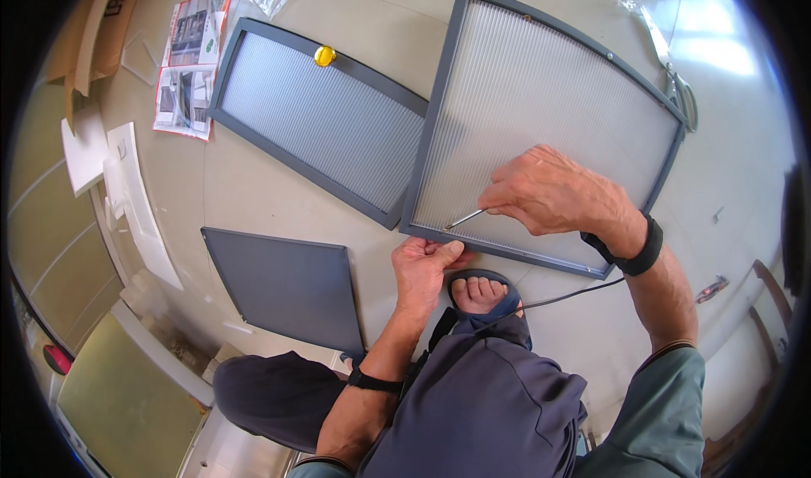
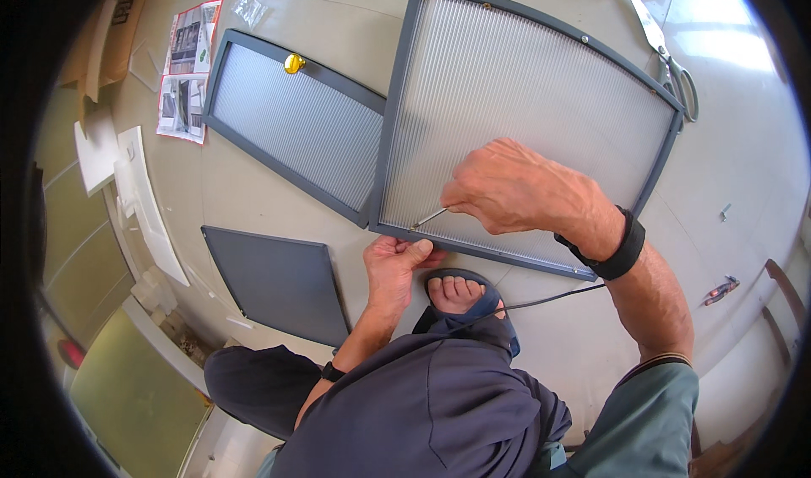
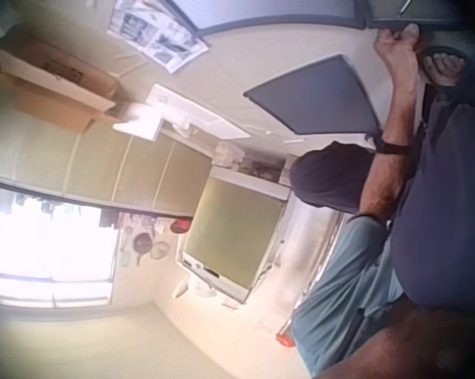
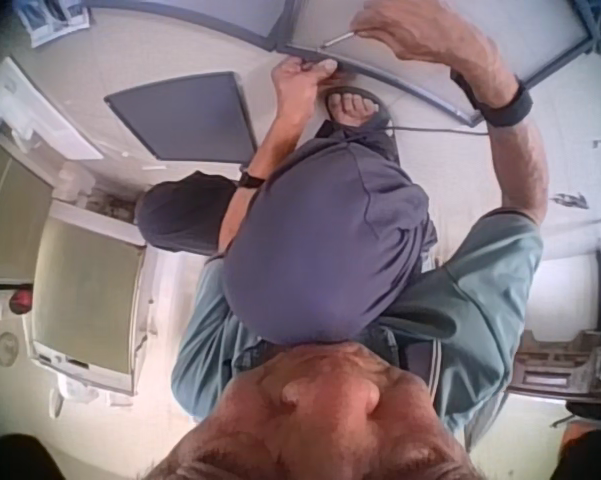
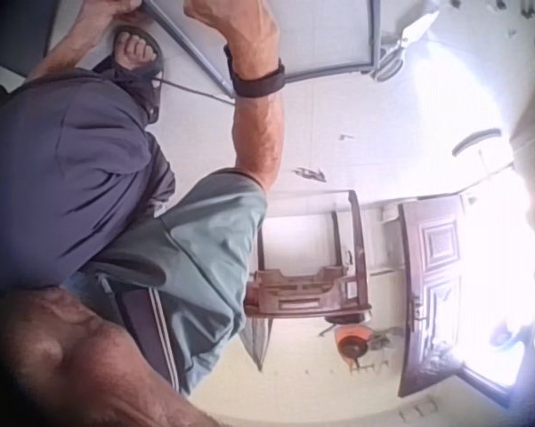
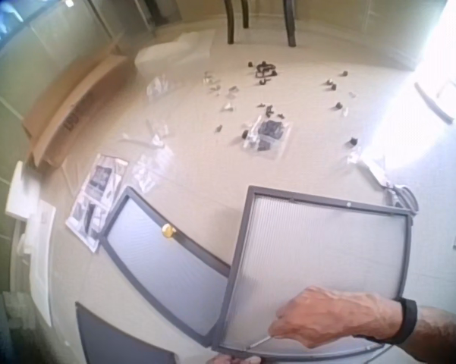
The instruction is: The person attaches metal hardware and handles to mesh-paneled door frames using a screwdriver while sitting on a tiled floor.
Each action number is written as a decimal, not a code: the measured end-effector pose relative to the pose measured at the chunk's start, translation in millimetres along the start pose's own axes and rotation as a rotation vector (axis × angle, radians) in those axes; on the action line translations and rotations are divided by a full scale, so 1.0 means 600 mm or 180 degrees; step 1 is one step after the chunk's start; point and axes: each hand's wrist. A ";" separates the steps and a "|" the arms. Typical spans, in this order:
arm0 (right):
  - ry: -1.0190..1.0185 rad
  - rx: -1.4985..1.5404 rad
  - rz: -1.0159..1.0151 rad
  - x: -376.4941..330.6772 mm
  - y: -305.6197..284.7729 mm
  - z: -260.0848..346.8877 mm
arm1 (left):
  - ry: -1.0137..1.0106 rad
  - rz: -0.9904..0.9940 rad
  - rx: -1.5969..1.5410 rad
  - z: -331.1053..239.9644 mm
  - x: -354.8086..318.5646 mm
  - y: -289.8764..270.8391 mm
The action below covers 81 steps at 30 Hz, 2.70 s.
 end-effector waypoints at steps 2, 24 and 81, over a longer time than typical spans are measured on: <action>-0.0084 -0.0149 0.0095 0.004 -0.002 -0.002 | -0.0016 -0.0017 0.0039 -0.004 -0.001 0.004; -0.0048 -0.0125 0.0234 0.020 0.000 -0.001 | 0.0028 -0.0014 0.0028 -0.006 -0.004 0.007; 0.0675 0.1901 -0.2405 0.077 0.028 0.036 | 0.0091 0.0058 0.0150 -0.014 -0.006 0.007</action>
Point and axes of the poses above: each hand's wrist, its own x-axis towards the middle knuckle, its own y-axis out of the palm, z = x × y, and after that the axes turned 8 degrees about -y, right-handed
